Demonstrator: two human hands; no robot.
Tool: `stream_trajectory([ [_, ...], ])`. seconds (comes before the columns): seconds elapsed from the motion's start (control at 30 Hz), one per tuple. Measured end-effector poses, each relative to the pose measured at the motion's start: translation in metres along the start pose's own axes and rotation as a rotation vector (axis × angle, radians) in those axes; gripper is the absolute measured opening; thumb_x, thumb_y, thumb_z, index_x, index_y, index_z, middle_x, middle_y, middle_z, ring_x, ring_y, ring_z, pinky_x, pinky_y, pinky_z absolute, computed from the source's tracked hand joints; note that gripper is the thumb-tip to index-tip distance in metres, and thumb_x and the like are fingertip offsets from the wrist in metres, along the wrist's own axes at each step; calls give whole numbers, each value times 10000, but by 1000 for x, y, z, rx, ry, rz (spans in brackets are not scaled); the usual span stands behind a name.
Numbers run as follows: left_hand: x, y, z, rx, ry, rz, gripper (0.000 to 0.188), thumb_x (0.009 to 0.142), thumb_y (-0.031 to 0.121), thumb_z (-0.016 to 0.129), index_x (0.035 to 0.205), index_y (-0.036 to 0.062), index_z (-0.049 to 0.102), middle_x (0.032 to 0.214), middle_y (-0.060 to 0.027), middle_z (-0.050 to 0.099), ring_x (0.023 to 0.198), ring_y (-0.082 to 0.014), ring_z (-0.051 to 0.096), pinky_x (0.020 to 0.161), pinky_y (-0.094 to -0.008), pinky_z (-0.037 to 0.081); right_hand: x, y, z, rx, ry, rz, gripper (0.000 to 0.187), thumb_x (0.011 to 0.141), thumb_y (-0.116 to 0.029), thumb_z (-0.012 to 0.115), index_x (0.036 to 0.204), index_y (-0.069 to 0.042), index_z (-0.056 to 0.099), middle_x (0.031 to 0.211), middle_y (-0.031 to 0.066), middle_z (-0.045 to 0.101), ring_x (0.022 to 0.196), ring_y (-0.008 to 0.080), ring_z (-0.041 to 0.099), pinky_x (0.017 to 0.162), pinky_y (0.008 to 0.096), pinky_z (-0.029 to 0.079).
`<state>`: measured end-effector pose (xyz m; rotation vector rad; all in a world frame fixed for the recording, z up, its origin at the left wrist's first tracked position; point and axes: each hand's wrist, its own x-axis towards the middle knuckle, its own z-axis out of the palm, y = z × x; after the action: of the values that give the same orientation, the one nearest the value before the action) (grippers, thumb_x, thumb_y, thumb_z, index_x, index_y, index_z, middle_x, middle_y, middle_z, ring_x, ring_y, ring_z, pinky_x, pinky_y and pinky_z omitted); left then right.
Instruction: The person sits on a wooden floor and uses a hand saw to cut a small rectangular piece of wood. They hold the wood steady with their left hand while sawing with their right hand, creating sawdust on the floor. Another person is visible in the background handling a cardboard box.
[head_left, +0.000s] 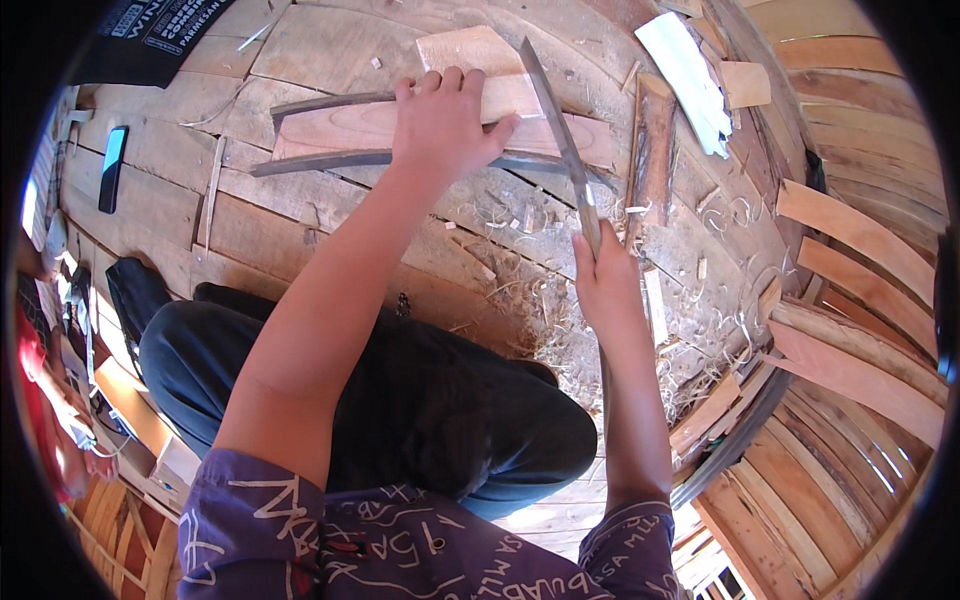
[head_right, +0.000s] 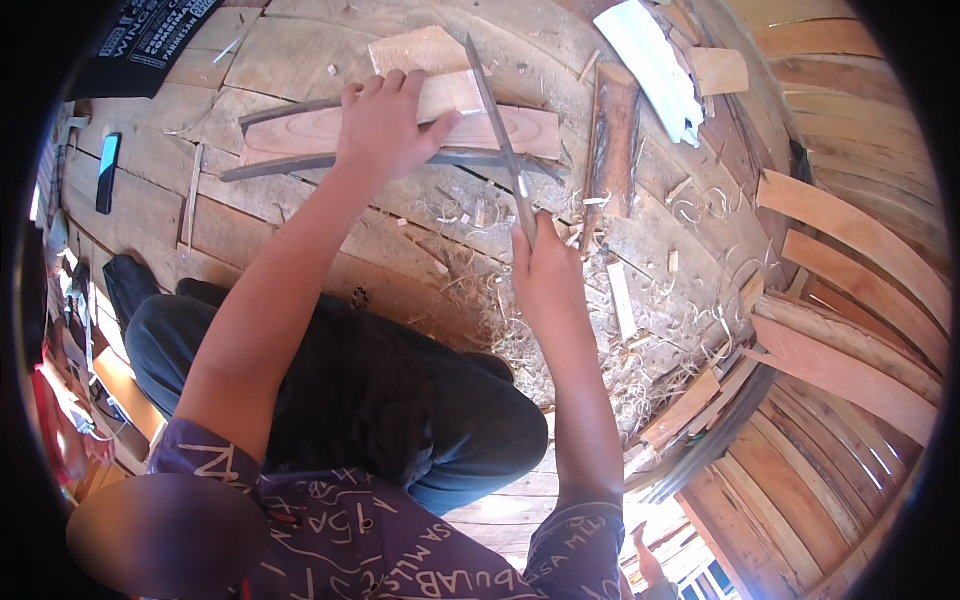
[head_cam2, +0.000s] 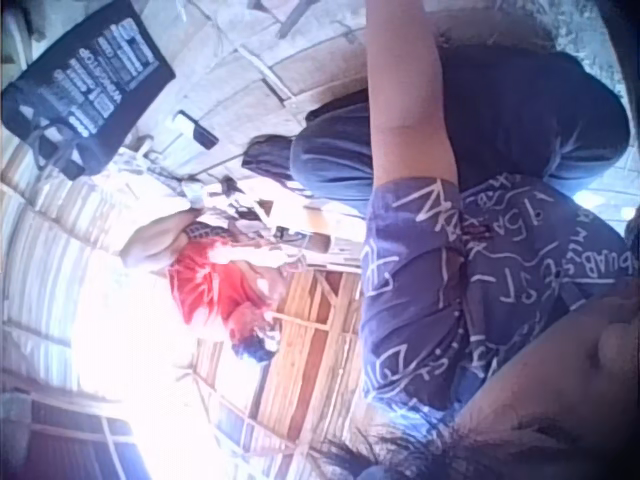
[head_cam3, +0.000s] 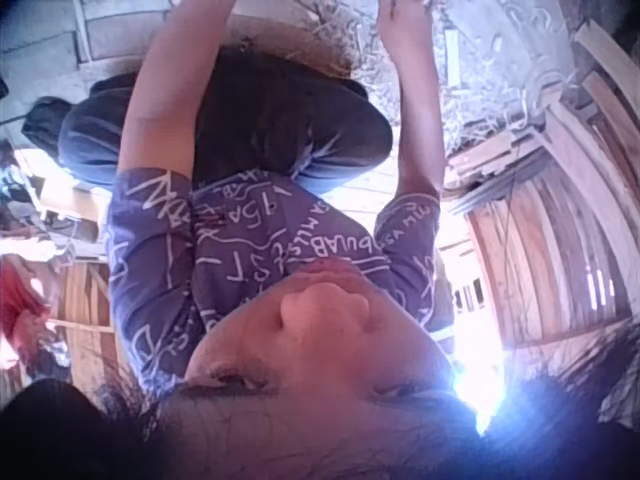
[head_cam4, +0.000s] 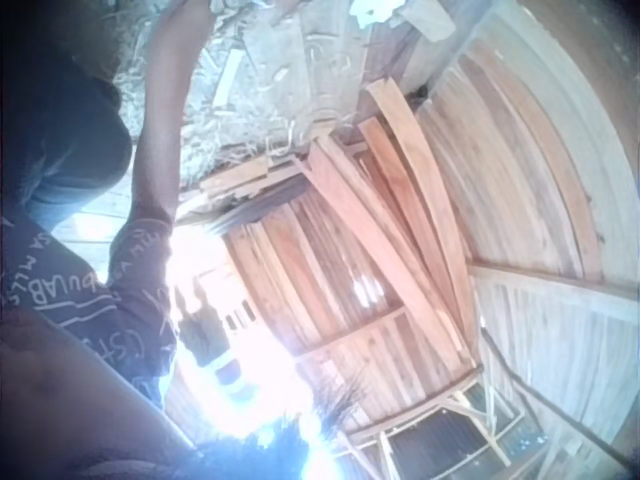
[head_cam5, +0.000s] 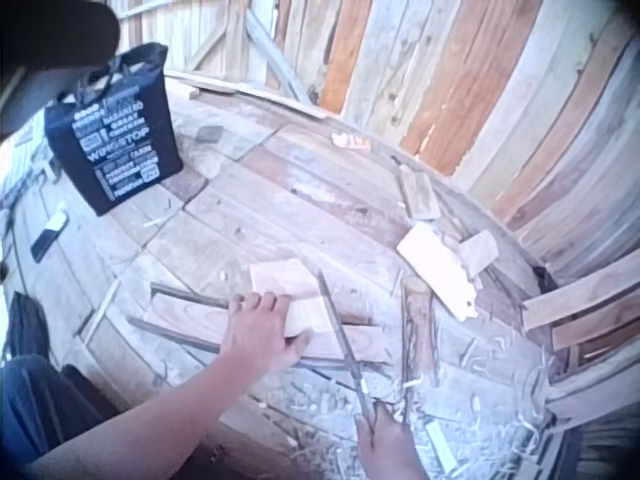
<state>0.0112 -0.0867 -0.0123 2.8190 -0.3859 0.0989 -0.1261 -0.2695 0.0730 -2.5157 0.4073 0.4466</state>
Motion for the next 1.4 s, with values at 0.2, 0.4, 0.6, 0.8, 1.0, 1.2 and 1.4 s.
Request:
stream_trajectory([
  [0.2, 0, 5, -1, -31, -22, -7, 576, 844, 538, 589, 1164, 59, 577, 1057, -110, 629, 1042, -291, 592, 949, -495, 350, 48, -13, 23, -30, 69, -24, 251, 973, -242, 512, 1049, -3, 535, 765, 286, 619, 781, 492, 612, 660, 531, 474],
  [0.4, 3, 1, -3, 3, -55, -67, 576, 859, 535, 576, 1174, 53, 571, 1072, -123, 623, 1060, -295, 583, 961, -501, 345, -22, 13, 2, -23, 24, -3, 206, 972, -219, 519, 1037, -23, 523, 688, 266, 609, 695, 481, 616, 583, 541, 462],
  [0.6, 2, -2, -3, -6, -48, -33, 572, 857, 532, 574, 1169, 53, 573, 1086, -120, 619, 1074, -285, 575, 965, -506, 339, -42, 8, -9, 23, -21, 57, 202, 972, -206, 523, 1040, -16, 523, 696, 269, 608, 698, 480, 617, 576, 538, 458],
  [0.8, 3, 6, 0, -32, -32, -12, 549, 850, 529, 572, 1115, 49, 597, 1058, -116, 625, 1046, -265, 586, 958, -510, 334, 27, 10, 20, -38, 86, -88, 242, 974, -220, 517, 1064, 4, 522, 729, 288, 619, 729, 485, 620, 618, 540, 484],
  [1.0, 4, 3, -4, 4, -85, -68, 561, 856, 538, 559, 1129, 49, 587, 1091, -118, 618, 1075, -263, 573, 965, -500, 337, -16, 14, 8, -7, 78, -74, 222, 973, -209, 522, 1051, -2, 522, 699, 279, 609, 711, 480, 619, 595, 531, 472],
  [1.2, 3, -1, -3, 11, -68, -58, 588, 862, 542, 572, 1206, 65, 557, 1127, -119, 614, 1097, -283, 573, 978, -503, 342, -47, 12, -11, -15, -2, 42, 225, 975, -220, 519, 1053, -9, 529, 675, 265, 604, 691, 473, 620, 580, 542, 461],
  [1.4, 3, 5, -4, -16, -96, -27, 580, 856, 536, 577, 1193, 64, 565, 1113, -124, 619, 1080, -287, 580, 949, -501, 353, 15, 18, 21, 1, 107, -107, 234, 973, -230, 517, 1050, -10, 523, 708, 280, 616, 727, 487, 620, 605, 545, 467],
])
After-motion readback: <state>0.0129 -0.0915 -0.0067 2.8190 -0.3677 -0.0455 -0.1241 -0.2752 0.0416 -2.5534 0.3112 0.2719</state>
